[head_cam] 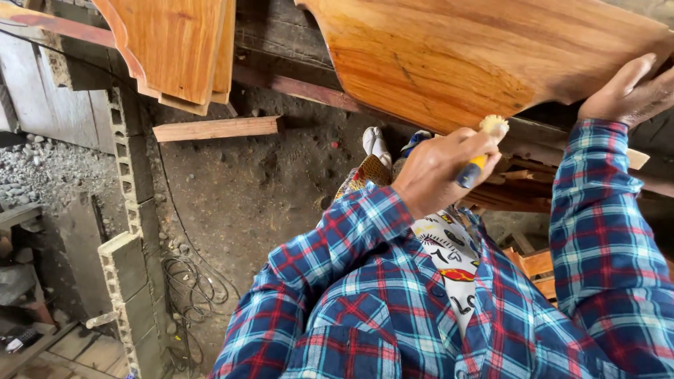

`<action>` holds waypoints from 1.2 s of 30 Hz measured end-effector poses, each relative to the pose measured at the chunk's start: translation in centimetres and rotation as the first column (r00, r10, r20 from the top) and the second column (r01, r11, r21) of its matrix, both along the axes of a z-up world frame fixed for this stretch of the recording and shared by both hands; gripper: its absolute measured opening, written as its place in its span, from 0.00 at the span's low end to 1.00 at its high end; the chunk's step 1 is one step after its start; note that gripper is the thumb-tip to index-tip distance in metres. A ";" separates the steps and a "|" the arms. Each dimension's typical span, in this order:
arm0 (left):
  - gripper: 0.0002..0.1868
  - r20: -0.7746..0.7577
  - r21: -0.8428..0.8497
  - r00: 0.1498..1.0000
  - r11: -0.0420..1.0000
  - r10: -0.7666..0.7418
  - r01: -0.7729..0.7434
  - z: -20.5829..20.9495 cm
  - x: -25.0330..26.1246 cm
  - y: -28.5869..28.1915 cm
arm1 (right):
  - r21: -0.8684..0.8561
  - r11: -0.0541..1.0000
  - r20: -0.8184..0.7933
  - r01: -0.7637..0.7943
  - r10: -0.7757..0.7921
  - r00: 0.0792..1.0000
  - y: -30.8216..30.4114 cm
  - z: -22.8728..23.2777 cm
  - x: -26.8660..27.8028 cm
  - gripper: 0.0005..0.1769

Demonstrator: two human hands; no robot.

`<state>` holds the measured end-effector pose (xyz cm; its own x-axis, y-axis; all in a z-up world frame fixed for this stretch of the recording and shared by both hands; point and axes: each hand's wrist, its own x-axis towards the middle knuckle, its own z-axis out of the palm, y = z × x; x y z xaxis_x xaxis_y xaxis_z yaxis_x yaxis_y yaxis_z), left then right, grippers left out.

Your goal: The person picks up a wooden chair part and places it on a workbench. They then use a brush to apply a liquid finish to the wood, dipping the brush into a container as needed. The person also handles a long, thin wooden piece, applying the finish to it as well.

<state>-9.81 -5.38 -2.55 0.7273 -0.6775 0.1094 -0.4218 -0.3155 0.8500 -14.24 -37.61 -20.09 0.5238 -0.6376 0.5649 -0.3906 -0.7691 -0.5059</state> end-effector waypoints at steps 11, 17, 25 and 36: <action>0.09 0.269 -0.159 0.889 0.928 0.369 -0.337 3.3 13.4 12.0 | 0.087 0.989 0.082 -0.119 0.112 0.990 1.2 1.8 0.7 0.20; 0.11 0.279 -0.154 0.851 0.896 0.444 -0.417 3.4 11.6 9.6 | 0.125 0.982 0.079 -0.141 0.132 0.988 1.5 2.2 0.8 0.19; 0.18 0.092 0.090 0.994 0.994 0.059 -0.067 -1.5 2.4 -1.1 | 0.074 0.986 0.057 -0.147 0.143 0.988 2.0 3.7 1.0 0.20; 0.02 0.214 -0.039 0.900 0.924 0.380 -0.381 -0.4 15.9 9.6 | 0.160 0.975 0.051 -0.156 0.149 0.987 2.9 4.6 1.2 0.21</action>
<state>6.10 4.24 -2.91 0.8894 -0.3546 0.2886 -0.4399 -0.4915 0.7516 -13.00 -34.71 -15.54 0.6018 -0.6372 0.4815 -0.2528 -0.7238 -0.6420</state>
